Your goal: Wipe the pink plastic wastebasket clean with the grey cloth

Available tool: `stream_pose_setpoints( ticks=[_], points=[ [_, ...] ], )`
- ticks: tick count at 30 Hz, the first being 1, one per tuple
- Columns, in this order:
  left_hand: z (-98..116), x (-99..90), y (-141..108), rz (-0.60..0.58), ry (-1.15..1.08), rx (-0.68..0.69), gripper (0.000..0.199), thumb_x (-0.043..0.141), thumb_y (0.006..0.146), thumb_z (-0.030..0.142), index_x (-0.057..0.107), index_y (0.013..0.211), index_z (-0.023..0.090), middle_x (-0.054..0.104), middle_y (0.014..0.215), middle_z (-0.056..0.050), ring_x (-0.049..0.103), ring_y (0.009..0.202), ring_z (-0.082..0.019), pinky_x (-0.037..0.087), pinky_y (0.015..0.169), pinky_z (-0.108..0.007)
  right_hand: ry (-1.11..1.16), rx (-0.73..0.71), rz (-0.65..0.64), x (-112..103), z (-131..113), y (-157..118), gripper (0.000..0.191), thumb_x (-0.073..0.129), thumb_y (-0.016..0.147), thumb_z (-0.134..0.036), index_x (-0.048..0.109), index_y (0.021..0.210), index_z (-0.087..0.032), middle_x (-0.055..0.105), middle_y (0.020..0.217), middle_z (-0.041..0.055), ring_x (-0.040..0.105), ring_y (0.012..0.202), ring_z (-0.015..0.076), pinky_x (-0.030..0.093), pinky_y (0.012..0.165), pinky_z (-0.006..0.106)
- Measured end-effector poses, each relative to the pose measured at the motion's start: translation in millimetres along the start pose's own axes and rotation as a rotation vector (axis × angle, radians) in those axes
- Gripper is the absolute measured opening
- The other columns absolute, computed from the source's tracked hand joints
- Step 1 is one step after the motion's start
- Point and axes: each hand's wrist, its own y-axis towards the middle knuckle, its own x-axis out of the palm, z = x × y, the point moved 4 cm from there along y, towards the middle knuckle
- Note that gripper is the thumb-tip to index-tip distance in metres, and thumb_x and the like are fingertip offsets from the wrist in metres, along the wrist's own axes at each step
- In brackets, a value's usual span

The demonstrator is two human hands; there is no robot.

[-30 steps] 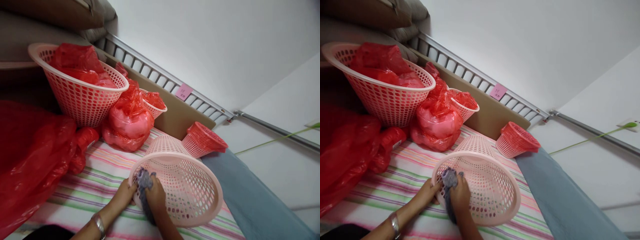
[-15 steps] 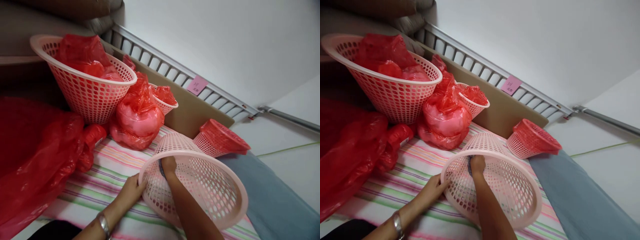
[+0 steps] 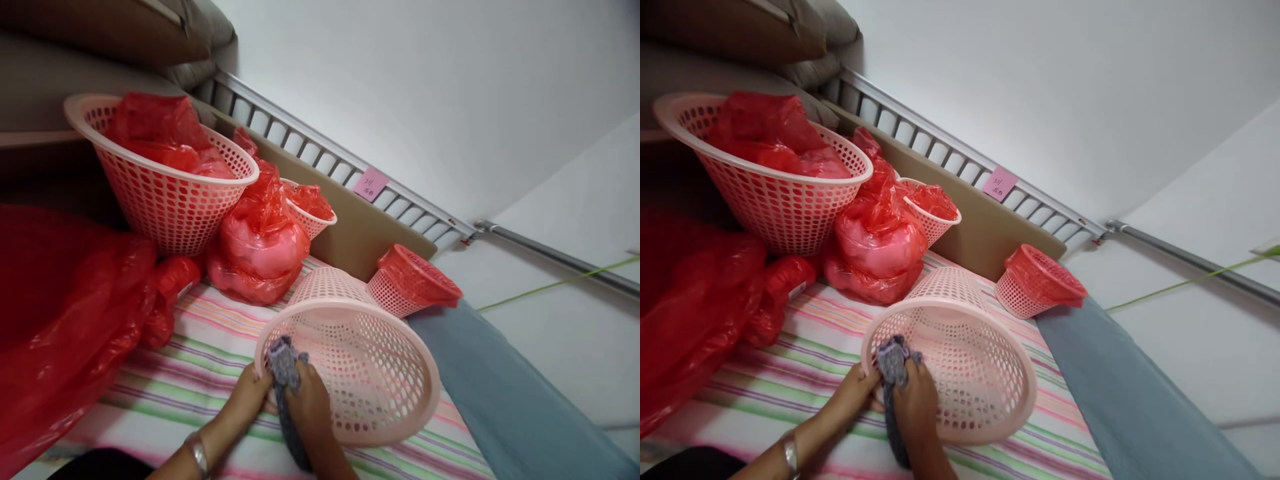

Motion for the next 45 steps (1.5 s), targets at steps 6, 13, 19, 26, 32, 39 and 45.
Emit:
stream_pose_setpoints(
  ticks=[6,13,19,26,32,39,45],
  points=[
    [-15.6,30.3,-9.2,-0.08,-0.021,-0.041,0.058,0.055,0.066,0.063,0.06,0.092,0.012,0.073,0.067,-0.01,0.07,0.057,-0.027,0.055,0.049,-0.035,-0.039,0.104,0.005,-2.0,28.2,-23.5,0.052,0.046,0.071,-0.016,0.055,0.122,-0.02,0.061,0.114,0.012,0.056,0.107,0.0262,0.042,0.088,0.033],
    [-11.3,29.0,-6.0,-0.053,0.028,-0.039,0.045,0.052,0.069,0.049,0.063,0.085,0.009,0.071,0.065,-0.01,0.063,0.046,-0.021,0.05,0.044,-0.031,-0.153,0.24,0.136,-5.0,45.4,75.7,0.043,0.041,0.08,-0.015,0.056,0.12,-0.018,0.064,0.109,0.0119,0.06,0.102,0.0235,0.043,0.082,0.03],
    [-4.1,29.8,-7.5,-0.078,0.067,-0.042,0.036,0.049,0.072,0.037,0.066,0.085,0.008,0.07,0.068,-0.009,0.063,0.048,-0.019,0.05,0.045,-0.03,-0.144,0.241,0.142,-4.8,60.4,137.4,0.037,0.036,0.091,-0.029,0.061,0.115,-0.016,0.063,0.117,0.013,0.056,0.111,0.025,0.041,0.088,0.03],
    [28.3,-6.9,1.2,0.033,0.202,0.219,0.04,0.056,0.075,0.03,0.061,0.113,0.016,0.072,0.097,-0.008,0.063,0.095,-0.025,0.05,0.085,-0.036,-0.185,0.283,0.113,1.9,66.7,149.8,0.036,0.036,0.088,-0.019,0.063,0.111,-0.013,0.065,0.108,0.016,0.061,0.102,0.0261,0.042,0.084,0.033],
    [15.1,-14.5,9.6,0.008,0.165,0.18,0.032,0.052,0.079,0.036,0.065,0.098,0.015,0.07,0.069,-0.004,0.065,0.075,-0.025,0.052,0.07,-0.036,-0.19,0.28,0.082,-6.8,43.6,120.0,0.039,0.042,0.081,-0.018,0.057,0.117,-0.015,0.066,0.097,0.0142,0.065,0.089,0.0255,0.045,0.073,0.033],
    [14.7,-11.8,10.2,0.026,0.123,0.19,0.025,0.051,0.076,0.034,0.062,0.085,0.014,0.064,0.061,0.0,0.056,0.052,-0.016,0.045,0.05,-0.027,-0.101,0.064,0.019,2.0,1.0,8.3,0.05,0.046,0.077,-0.019,0.052,0.126,-0.015,0.06,0.118,0.0132,0.056,0.11,0.0237,0.04,0.093,0.029],
    [15.7,-10.7,9.0,0.036,0.105,0.157,0.025,0.051,0.077,0.038,0.061,0.082,0.016,0.061,0.055,0.002,0.053,0.047,-0.015,0.042,0.045,-0.024,-0.052,-0.015,-0.002,6.0,-1.4,-14.0,0.051,0.046,0.074,-0.017,0.053,0.125,-0.017,0.056,0.124,0.013,0.05,0.118,0.0246,0.038,0.097,0.032]
  ],
)
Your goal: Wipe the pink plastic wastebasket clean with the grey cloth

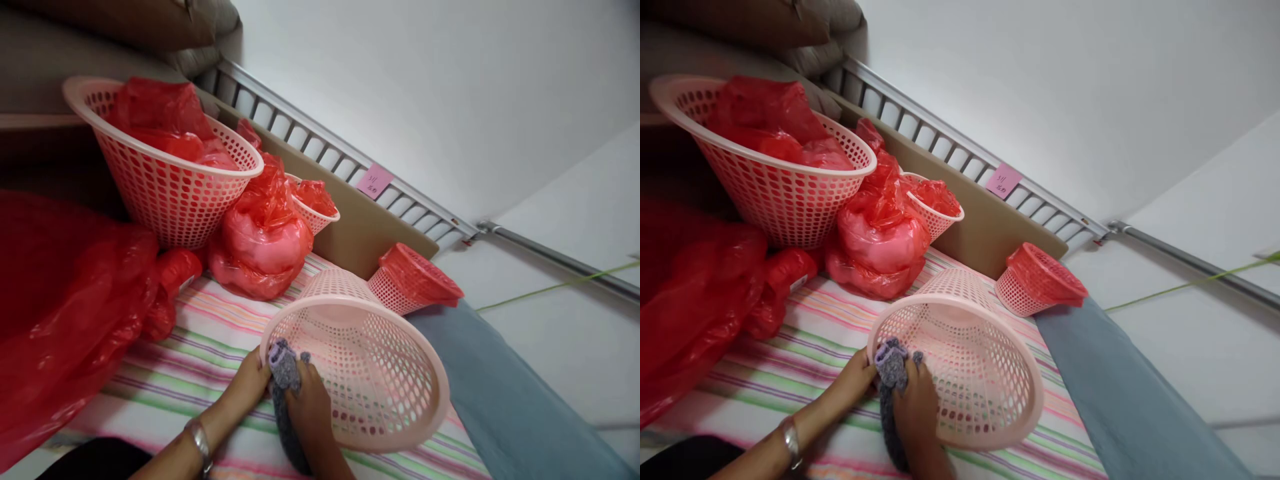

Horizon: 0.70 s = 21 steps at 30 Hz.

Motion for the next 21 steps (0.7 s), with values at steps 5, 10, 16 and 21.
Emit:
stream_pose_setpoints(
  ticks=[5,10,16,21],
  points=[
    [-13.6,1.5,3.4,0.019,-0.016,-0.069,0.026,0.05,0.074,0.036,0.056,0.089,0.015,0.059,0.059,0.002,0.055,0.047,-0.016,0.043,0.041,-0.025,-0.089,0.21,0.121,-8.1,17.1,81.3,0.041,0.041,0.08,-0.016,0.056,0.118,-0.017,0.063,0.105,0.0114,0.061,0.096,0.0222,0.044,0.079,0.029],
    [-19.2,15.3,-3.8,-0.041,-0.048,-0.14,0.026,0.048,0.075,0.036,0.055,0.088,0.015,0.059,0.061,0.001,0.058,0.05,-0.015,0.049,0.048,-0.028,-0.119,0.261,0.131,-5.6,40.3,150.7,0.038,0.036,0.087,-0.02,0.058,0.118,-0.015,0.064,0.107,0.0148,0.061,0.098,0.0251,0.045,0.079,0.033],
    [-3.2,16.4,-9.1,-0.066,0.005,-0.159,0.026,0.052,0.074,0.036,0.06,0.081,0.013,0.065,0.066,-0.004,0.061,0.056,-0.019,0.052,0.057,-0.034,-0.114,0.246,0.117,-0.5,57.5,173.5,0.039,0.036,0.092,-0.029,0.059,0.12,-0.014,0.061,0.118,0.0154,0.056,0.11,0.0281,0.041,0.088,0.034],
    [19.8,-3.7,-1.9,0.011,0.127,0.041,0.033,0.052,0.08,0.04,0.066,0.094,0.013,0.072,0.094,-0.01,0.063,0.091,-0.026,0.049,0.083,-0.035,-0.121,0.222,0.098,-3.5,54.1,173.5,0.036,0.037,0.089,-0.022,0.061,0.115,-0.015,0.063,0.113,0.0138,0.059,0.105,0.0253,0.042,0.084,0.031]
  ],
)
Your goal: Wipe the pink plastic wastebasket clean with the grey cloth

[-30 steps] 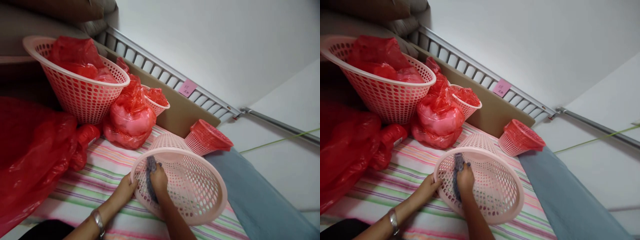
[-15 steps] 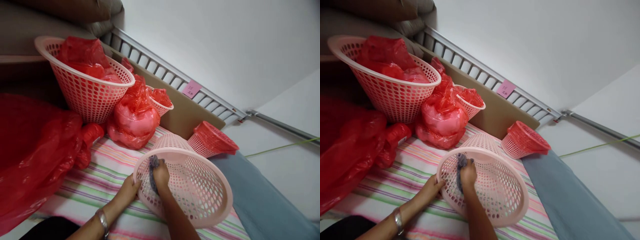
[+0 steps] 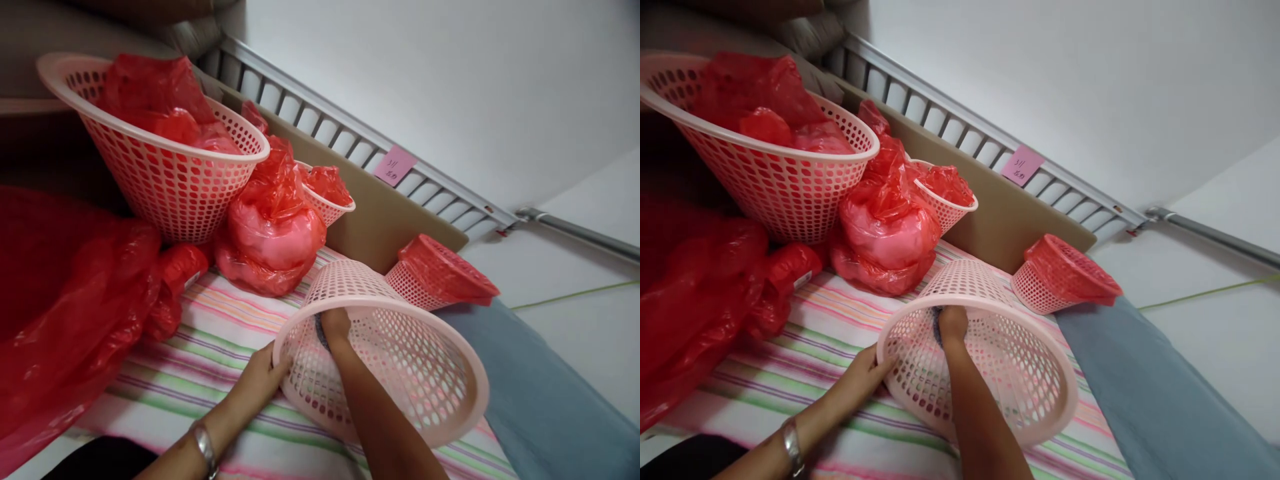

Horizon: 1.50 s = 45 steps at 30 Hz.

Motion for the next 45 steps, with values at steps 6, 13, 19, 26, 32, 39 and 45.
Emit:
stream_pose_setpoints(
  ticks=[6,13,19,26,32,39,45],
  points=[
    [-20.2,4.6,2.7,-0.022,-0.036,-0.102,0.044,0.045,0.081,0.052,0.062,0.086,0.012,0.068,0.065,-0.007,0.064,0.055,-0.022,0.051,0.048,-0.031,-0.019,-0.015,-0.017,-13.0,-14.5,-47.2,0.039,0.042,0.082,-0.016,0.058,0.118,-0.016,0.066,0.101,0.0121,0.063,0.092,0.0223,0.044,0.078,0.03],
    [-22.1,4.9,0.7,-0.012,-0.115,-0.116,0.046,0.051,0.075,0.058,0.06,0.078,0.013,0.066,0.059,-0.003,0.062,0.051,-0.019,0.051,0.048,-0.029,0.119,-0.27,-0.074,-21.3,-22.0,-165.9,0.047,0.048,0.076,-0.017,0.056,0.122,-0.016,0.058,0.123,0.0127,0.052,0.115,0.024,0.038,0.096,0.03],
    [-30.6,29.1,-9.9,-0.079,-0.204,-0.185,0.056,0.051,0.071,0.063,0.063,0.086,0.011,0.071,0.066,-0.009,0.069,0.058,-0.025,0.055,0.052,-0.035,0.072,-0.147,-0.1,-29.2,-6.4,-153.5,0.043,0.044,0.076,-0.015,0.058,0.115,-0.021,0.062,0.112,0.0089,0.059,0.102,0.0216,0.043,0.084,0.028],
    [-29.5,38.5,-14.2,-0.092,-0.225,-0.212,0.053,0.052,0.072,0.056,0.063,0.091,0.008,0.073,0.073,-0.013,0.068,0.057,-0.024,0.055,0.053,-0.036,-0.03,-0.054,0.008,-16.1,-18.5,-44.3,0.037,0.039,0.086,-0.018,0.058,0.119,-0.018,0.063,0.112,0.0108,0.058,0.105,0.0222,0.042,0.084,0.029],
    [-23.2,34.2,-13.7,-0.111,-0.176,-0.237,0.048,0.051,0.073,0.05,0.064,0.091,0.008,0.072,0.075,-0.012,0.067,0.057,-0.023,0.053,0.05,-0.033,-0.016,-0.049,0.001,0.6,-16.6,-3.4,0.04,0.037,0.092,-0.026,0.054,0.127,-0.015,0.055,0.13,0.0121,0.047,0.122,0.0265,0.033,0.1,0.034],
    [-1.1,-11.2,0.3,0.043,0.0,-0.001,0.033,0.052,0.079,0.041,0.067,0.085,0.012,0.073,0.086,-0.008,0.063,0.088,-0.026,0.049,0.081,-0.034,-0.039,-0.035,-0.022,-0.4,-12.6,-3.2,0.038,0.04,0.087,-0.02,0.056,0.121,-0.014,0.063,0.113,0.0144,0.059,0.105,0.0239,0.042,0.087,0.031],
    [-11.5,-10.9,1.4,0.05,-0.026,-0.017,0.033,0.051,0.078,0.042,0.067,0.077,0.014,0.069,0.067,-0.005,0.063,0.075,-0.025,0.05,0.071,-0.034,-0.059,-0.084,-0.051,-18.5,-24.7,-63.9,0.04,0.045,0.08,-0.016,0.058,0.118,-0.017,0.066,0.102,0.0107,0.063,0.092,0.0209,0.044,0.078,0.027]
  ],
)
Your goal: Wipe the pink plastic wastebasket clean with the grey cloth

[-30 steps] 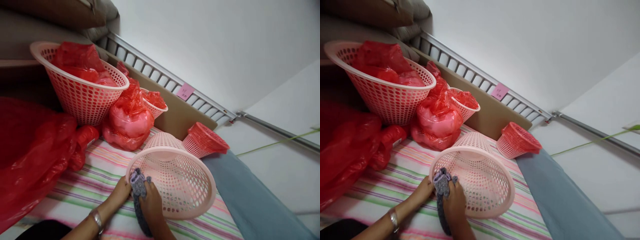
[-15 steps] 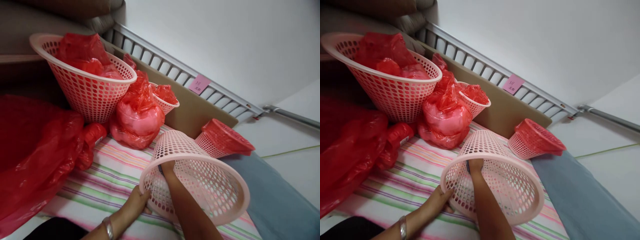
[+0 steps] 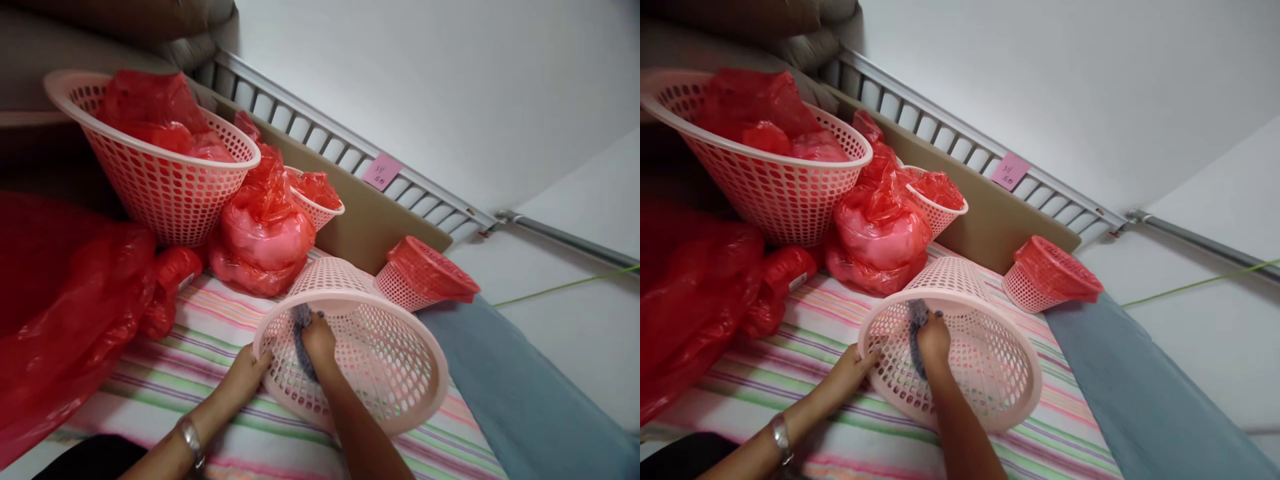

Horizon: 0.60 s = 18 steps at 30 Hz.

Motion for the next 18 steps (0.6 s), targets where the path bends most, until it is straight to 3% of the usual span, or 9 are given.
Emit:
stream_pose_setpoints(
  ticks=[4,7,9,13,15,18],
  points=[
    [-7.6,12.2,-9.0,-0.014,-0.056,-0.009,0.041,0.05,0.077,0.05,0.066,0.081,0.012,0.069,0.065,-0.005,0.063,0.065,-0.024,0.05,0.062,-0.033,0.064,-0.118,-0.039,-1.2,0.3,-76.2,0.043,0.044,0.078,-0.015,0.058,0.119,-0.017,0.063,0.113,0.0126,0.058,0.105,0.0238,0.043,0.089,0.029],
    [-8.8,26.5,-17.2,-0.053,-0.104,0.029,0.043,0.051,0.078,0.052,0.066,0.09,0.014,0.072,0.08,-0.006,0.065,0.081,-0.025,0.051,0.075,-0.033,0.125,-0.146,-0.089,2.9,15.4,-122.3,0.048,0.046,0.077,-0.017,0.055,0.124,-0.018,0.057,0.125,0.0129,0.052,0.118,0.0262,0.038,0.098,0.034],
    [-10.2,37.4,-21.0,-0.1,-0.144,0.019,0.041,0.054,0.076,0.053,0.066,0.09,0.015,0.073,0.084,-0.006,0.064,0.089,-0.025,0.05,0.08,-0.033,0.147,-0.122,-0.109,4.3,25.9,-135.9,0.051,0.047,0.075,-0.017,0.054,0.125,-0.018,0.055,0.129,0.013,0.048,0.122,0.027,0.036,0.101,0.036],
    [-18.2,51.1,-22.0,-0.132,-0.192,-0.111,0.042,0.054,0.074,0.053,0.063,0.088,0.015,0.07,0.072,-0.005,0.064,0.064,-0.023,0.052,0.058,-0.033,0.165,-0.069,-0.051,1.3,30.3,-114.9,0.046,0.043,0.075,-0.013,0.057,0.119,-0.017,0.059,0.121,0.013,0.053,0.114,0.0248,0.04,0.095,0.033],
    [-21.3,52.6,-21.2,-0.134,-0.201,-0.16,0.039,0.053,0.073,0.05,0.061,0.087,0.013,0.066,0.063,-0.004,0.061,0.052,-0.02,0.05,0.049,-0.033,0.154,-0.022,0.02,-0.5,27.5,-86.3,0.043,0.04,0.077,-0.012,0.057,0.117,-0.017,0.063,0.111,0.0121,0.058,0.104,0.0231,0.043,0.088,0.03],
    [-23.1,51.3,-20.8,-0.134,-0.226,-0.196,0.035,0.053,0.072,0.043,0.06,0.087,0.012,0.064,0.061,-0.003,0.06,0.049,-0.019,0.049,0.047,-0.032,0.121,0.051,0.101,0.3,25.2,-35.5,0.041,0.04,0.08,-0.013,0.057,0.117,-0.017,0.065,0.102,0.0099,0.061,0.096,0.0219,0.044,0.081,0.029]
  ],
)
